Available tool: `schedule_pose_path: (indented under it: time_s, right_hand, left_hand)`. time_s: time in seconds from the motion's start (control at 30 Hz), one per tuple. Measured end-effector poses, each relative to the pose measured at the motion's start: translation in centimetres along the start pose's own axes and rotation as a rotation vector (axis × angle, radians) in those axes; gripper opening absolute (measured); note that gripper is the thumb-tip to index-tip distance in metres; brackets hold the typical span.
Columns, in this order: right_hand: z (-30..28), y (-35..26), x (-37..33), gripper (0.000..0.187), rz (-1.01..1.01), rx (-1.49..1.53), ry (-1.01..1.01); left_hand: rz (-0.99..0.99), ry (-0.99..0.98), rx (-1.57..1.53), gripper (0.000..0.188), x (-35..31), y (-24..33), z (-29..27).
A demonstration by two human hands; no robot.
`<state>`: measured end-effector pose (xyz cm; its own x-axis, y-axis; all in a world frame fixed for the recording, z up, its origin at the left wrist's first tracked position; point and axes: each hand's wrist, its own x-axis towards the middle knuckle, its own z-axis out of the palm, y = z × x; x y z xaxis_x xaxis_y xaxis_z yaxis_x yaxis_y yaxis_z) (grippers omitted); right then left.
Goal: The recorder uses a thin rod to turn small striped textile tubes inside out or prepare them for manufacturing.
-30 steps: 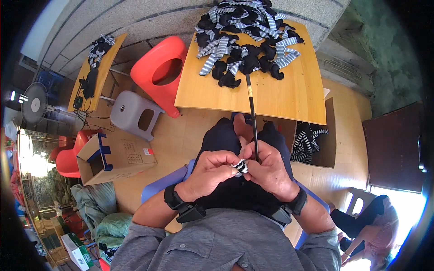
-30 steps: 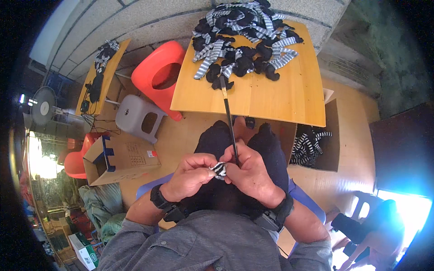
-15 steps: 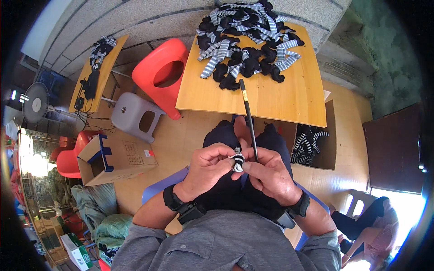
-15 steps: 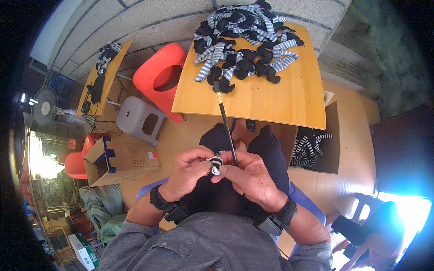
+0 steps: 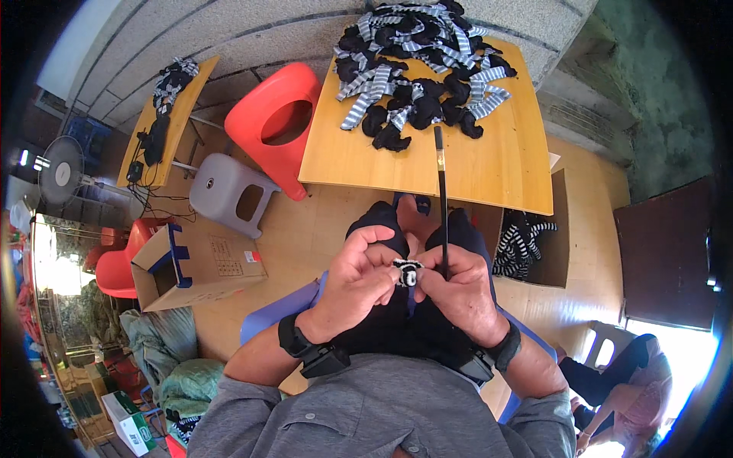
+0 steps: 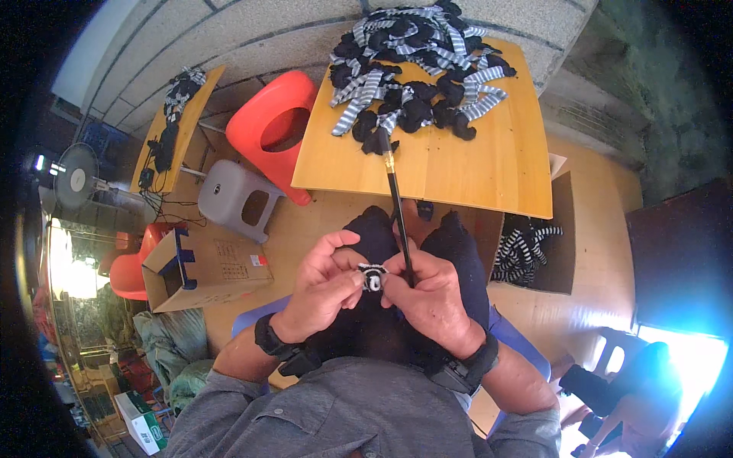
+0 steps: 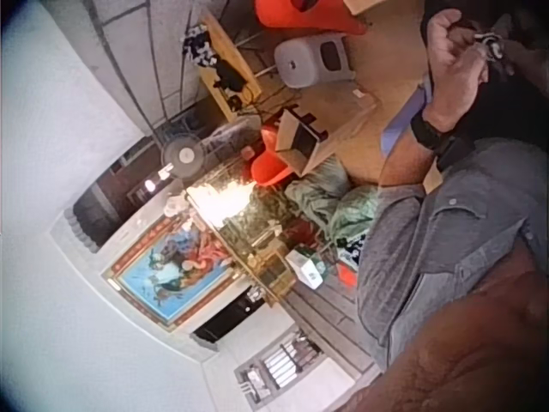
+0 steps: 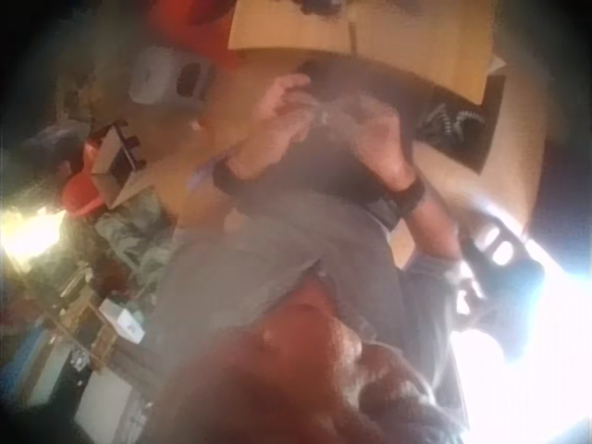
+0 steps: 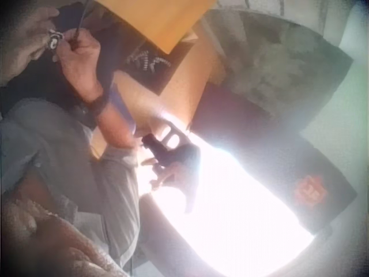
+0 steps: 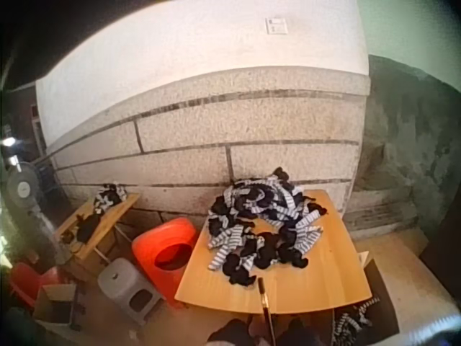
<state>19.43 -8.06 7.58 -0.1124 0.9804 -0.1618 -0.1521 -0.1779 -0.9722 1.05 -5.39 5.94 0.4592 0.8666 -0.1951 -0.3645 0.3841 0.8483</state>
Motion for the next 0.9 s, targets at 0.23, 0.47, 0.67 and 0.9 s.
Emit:
schedule_pose_path:
  time_s: [0.23,0.47,0.67,0.9]
  right_hand:
    - [-0.1,-0.5,0.0,0.004,0.342,0.19,0.018]
    - [0.3,-1.2,0.2,0.006,0.386,0.29,-0.034]
    - [-0.3,0.2,0.1,0.003,0.399,0.387,-0.07]
    - [0.1,1.6,0.2,0.003,0.249,0.238,-0.069]
  left_hand:
    - [0.053,0.012,0.149,0.047,0.0,-0.4,0.1]
    - [0.158,0.036,0.209,0.05,-0.1,-1.1,0.1]
    - [0.16,0.026,0.274,0.048,0.1,-1.5,0.0]
    - [0.238,0.04,0.477,0.041,0.4,-2.1,-0.6]
